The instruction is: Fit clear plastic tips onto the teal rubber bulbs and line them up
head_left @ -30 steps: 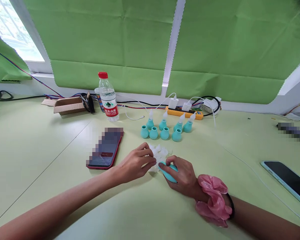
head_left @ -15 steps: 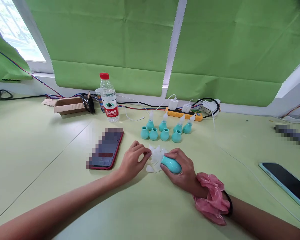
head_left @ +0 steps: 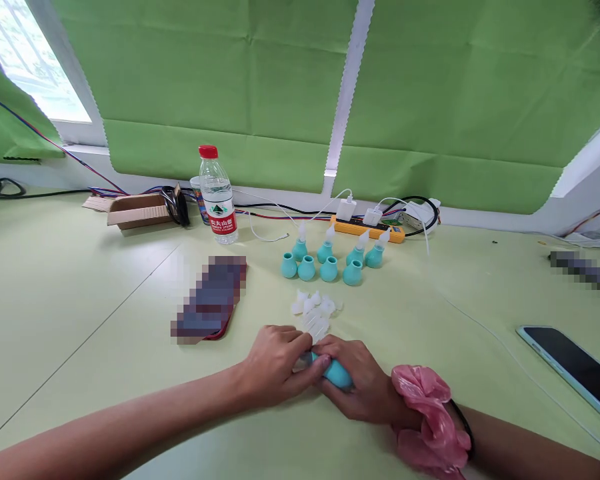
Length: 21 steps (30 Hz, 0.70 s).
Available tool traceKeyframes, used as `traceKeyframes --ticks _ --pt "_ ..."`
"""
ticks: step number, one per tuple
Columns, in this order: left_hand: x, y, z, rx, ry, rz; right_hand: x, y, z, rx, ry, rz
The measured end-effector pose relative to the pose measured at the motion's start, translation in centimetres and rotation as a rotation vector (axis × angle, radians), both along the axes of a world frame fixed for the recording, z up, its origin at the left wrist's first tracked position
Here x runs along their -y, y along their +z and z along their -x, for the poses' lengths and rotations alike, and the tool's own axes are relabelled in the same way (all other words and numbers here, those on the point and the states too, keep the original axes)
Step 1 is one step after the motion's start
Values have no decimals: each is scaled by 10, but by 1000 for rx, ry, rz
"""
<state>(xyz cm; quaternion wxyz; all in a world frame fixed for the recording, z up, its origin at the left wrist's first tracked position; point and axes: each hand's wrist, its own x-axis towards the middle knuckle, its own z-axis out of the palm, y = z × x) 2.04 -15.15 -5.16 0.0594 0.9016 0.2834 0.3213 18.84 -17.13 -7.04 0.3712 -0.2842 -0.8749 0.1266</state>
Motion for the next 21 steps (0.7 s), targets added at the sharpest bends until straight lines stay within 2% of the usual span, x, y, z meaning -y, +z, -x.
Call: traceKeyframes --ticks 2,4,7,9,11,13,18,21 --pt "2 -6 -2 32 -51 -60 4 3 1 -58 42 -18" --pt "1 -11 -2 84 -169 -75 4 6 1 -125 100 55" --pt "1 -11 0 137 -297 -33 -1 11 -3 -198 192 356" --pt "1 -8 2 151 -337 -44 -7 15 -7 -191 259 576" --pt "0 -5 4 155 -344 -89 -14 20 -12 -181 284 720" --pt "-4 -5 5 114 -246 -102 -21 26 -18 -203 241 745" --pt "-20 -12 4 -207 237 -33 -41 39 -36 -145 140 587" --pt "-23 -14 3 -294 325 35 -54 36 -47 -133 45 463"
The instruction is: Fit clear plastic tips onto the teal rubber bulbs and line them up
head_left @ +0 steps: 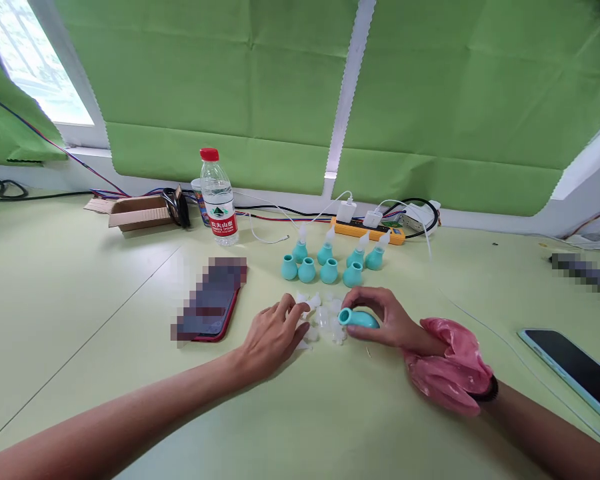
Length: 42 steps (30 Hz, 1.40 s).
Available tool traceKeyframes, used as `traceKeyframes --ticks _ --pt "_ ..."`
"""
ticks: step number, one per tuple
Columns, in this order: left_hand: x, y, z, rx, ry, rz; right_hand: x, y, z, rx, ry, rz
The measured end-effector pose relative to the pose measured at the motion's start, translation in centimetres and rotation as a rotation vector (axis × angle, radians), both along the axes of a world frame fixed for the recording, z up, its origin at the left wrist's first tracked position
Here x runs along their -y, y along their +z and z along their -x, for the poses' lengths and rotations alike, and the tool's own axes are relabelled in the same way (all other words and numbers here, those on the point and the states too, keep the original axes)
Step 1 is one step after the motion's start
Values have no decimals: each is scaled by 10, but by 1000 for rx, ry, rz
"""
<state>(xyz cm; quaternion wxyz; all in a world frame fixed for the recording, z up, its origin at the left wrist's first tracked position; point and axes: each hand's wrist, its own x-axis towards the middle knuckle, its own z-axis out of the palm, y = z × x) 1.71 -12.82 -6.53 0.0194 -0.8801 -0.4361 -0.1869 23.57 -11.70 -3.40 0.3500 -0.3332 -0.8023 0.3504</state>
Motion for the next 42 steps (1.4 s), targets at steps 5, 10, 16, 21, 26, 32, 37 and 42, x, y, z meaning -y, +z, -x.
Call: traceKeyframes --ticks 5,10,16,21,26,32,37,42 --pt "4 2 -1 8 -186 36 -20 -6 -14 111 -225 -182" --pt "5 -4 -3 -118 -291 160 -32 5 -33 343 -378 -250" --pt "5 0 -2 -79 -375 198 -47 12 -57 546 -663 -172" --pt "5 -4 -2 -12 -295 147 -57 4 -69 679 -711 -90" --pt "1 -11 -3 -41 -145 231 -51 3 -61 749 -812 -330" --pt "0 -6 -1 -58 -345 230 -40 -1 -38 607 -666 -783" --pt "2 -6 -1 -16 -353 229 -54 5 -41 514 -824 -676" --pt "4 -6 1 -13 -349 234 -85 21 -38 657 -882 -280"
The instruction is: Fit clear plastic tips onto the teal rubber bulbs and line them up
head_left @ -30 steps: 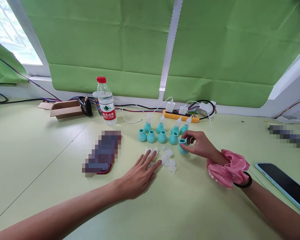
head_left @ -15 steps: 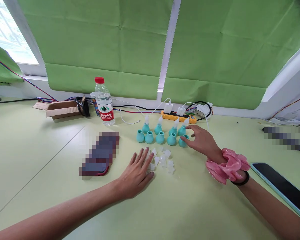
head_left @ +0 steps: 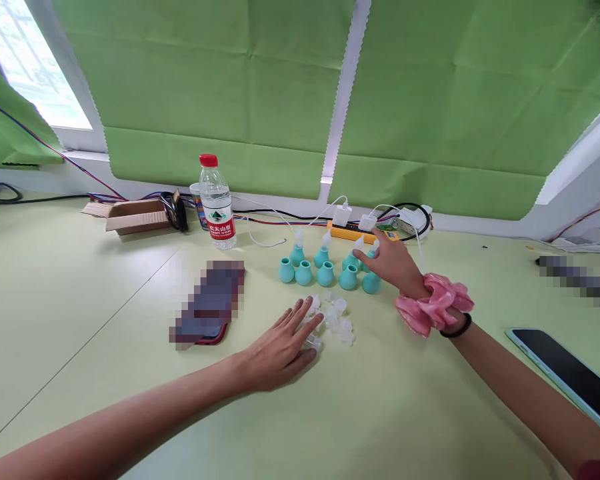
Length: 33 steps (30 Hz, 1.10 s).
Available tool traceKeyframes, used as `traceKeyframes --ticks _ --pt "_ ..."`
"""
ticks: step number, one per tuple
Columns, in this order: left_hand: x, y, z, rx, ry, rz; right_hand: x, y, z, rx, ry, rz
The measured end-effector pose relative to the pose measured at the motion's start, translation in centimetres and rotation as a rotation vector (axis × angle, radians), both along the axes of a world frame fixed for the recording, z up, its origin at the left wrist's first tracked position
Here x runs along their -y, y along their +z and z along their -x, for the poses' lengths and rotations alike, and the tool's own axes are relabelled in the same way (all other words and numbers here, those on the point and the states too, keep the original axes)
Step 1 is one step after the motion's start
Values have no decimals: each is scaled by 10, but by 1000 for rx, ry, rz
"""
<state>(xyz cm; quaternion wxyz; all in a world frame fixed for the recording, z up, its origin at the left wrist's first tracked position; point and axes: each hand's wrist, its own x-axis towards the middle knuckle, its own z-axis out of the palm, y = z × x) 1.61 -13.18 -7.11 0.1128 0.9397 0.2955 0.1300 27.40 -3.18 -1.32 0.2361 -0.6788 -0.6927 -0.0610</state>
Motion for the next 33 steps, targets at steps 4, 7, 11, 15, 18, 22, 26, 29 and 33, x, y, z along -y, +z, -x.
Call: traceKeyframes --ticks 4,7,11,15,18,22,26,29,33 --pt "2 3 1 -10 71 -9 -17 5 7 -39 19 158" --pt "3 4 1 -17 116 2 -20 3 10 -85 68 198" --pt "2 1 1 3 65 5 -19 2 12 -146 119 194" --pt "3 0 2 77 43 3 -7 17 11 -179 102 15" --pt "4 5 4 170 61 -5 21 31 18 -250 105 -225" --pt "9 17 6 472 49 -71 85 26 47 -514 455 -216" --pt "25 27 0 492 -39 87 132 3 77 -471 724 22" --pt "37 30 -7 404 22 274 136 -8 83 -495 761 95" --pt "40 22 -11 381 133 340 121 -17 76 -542 691 121"
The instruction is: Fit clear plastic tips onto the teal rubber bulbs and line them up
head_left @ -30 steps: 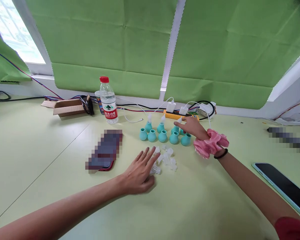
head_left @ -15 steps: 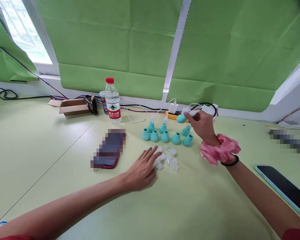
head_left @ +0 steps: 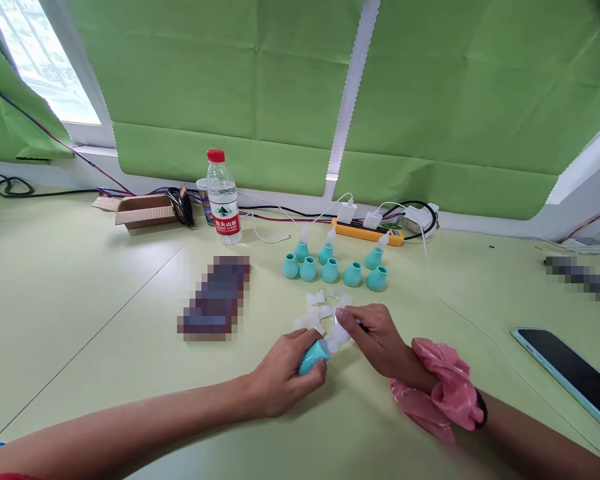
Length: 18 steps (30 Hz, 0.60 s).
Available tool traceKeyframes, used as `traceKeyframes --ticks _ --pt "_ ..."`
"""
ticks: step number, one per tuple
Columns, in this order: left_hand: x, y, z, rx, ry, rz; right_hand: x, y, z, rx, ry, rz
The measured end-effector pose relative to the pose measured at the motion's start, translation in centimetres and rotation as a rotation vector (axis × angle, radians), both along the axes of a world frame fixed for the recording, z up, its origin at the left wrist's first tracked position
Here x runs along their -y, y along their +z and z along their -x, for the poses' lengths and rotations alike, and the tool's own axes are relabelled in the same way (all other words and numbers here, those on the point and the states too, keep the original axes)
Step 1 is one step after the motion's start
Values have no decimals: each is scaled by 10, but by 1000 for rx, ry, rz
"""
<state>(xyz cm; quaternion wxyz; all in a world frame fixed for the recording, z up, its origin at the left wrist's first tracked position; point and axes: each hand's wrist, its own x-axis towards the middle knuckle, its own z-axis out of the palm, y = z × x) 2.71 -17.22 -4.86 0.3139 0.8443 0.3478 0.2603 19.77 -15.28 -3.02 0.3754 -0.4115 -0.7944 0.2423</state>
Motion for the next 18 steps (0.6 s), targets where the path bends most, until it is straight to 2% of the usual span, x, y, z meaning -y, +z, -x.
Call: traceKeyframes --ticks 6,12,14,16,18 --pt "-4 -8 1 23 48 -14 -13 -12 3 -330 68 596" --pt "-3 -5 4 58 11 -4 -20 -6 1 -493 112 798" --pt "-3 -6 5 86 -8 10 -23 -2 -4 -408 54 718" --pt "-4 -8 5 129 3 102 -26 -1 -9 -183 -72 416" --pt "-6 -10 4 222 42 281 -29 -3 -13 126 -212 44"
